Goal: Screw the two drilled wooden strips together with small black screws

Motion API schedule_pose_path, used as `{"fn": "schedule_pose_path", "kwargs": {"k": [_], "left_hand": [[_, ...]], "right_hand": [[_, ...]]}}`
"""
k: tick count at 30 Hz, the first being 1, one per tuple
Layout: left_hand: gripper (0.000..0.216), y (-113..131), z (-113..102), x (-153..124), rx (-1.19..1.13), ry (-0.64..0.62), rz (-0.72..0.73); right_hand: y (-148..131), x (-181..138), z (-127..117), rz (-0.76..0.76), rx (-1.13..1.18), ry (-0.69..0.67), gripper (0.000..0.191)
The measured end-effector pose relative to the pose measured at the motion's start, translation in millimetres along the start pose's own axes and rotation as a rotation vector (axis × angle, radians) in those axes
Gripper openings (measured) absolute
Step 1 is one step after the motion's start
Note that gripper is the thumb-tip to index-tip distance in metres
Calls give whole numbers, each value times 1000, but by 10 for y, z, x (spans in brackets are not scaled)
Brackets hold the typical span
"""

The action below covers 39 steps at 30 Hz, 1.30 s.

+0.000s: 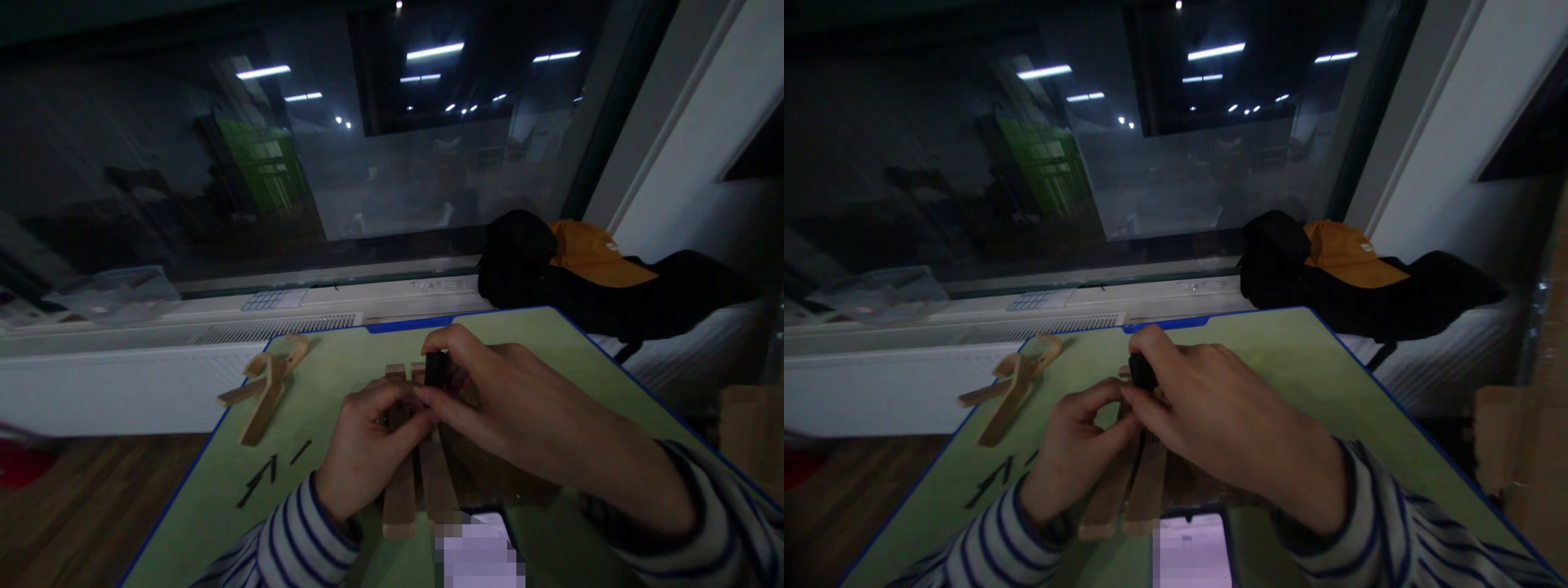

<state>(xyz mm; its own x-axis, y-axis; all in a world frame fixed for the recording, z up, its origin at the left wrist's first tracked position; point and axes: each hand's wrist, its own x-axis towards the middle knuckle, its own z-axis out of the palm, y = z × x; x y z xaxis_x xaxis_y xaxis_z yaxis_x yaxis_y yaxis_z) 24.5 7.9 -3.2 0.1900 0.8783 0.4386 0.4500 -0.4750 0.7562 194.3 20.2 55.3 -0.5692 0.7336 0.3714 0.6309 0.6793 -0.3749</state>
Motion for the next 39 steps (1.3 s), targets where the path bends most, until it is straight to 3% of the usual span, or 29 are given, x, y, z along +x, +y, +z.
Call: {"fn": "schedule_pose_path", "kwargs": {"k": [8, 15, 20, 27, 39], "left_hand": [[3, -35, -26, 7, -21, -13, 46], [2, -17, -52, 24, -3, -53, 34], [13, 31, -40, 69, -28, -38, 28], [12, 39, -15, 61, -27, 11, -15], [4, 56, -91, 76, -19, -65, 1]], "right_hand": [[16, -28, -90, -40, 30, 89, 36], [-21, 0, -155, -104, 107, 18, 21], [16, 1, -165, -114, 98, 41, 23], [37, 4, -128, -114, 94, 100, 21], [8, 0, -129, -86, 100, 75, 19]]}}
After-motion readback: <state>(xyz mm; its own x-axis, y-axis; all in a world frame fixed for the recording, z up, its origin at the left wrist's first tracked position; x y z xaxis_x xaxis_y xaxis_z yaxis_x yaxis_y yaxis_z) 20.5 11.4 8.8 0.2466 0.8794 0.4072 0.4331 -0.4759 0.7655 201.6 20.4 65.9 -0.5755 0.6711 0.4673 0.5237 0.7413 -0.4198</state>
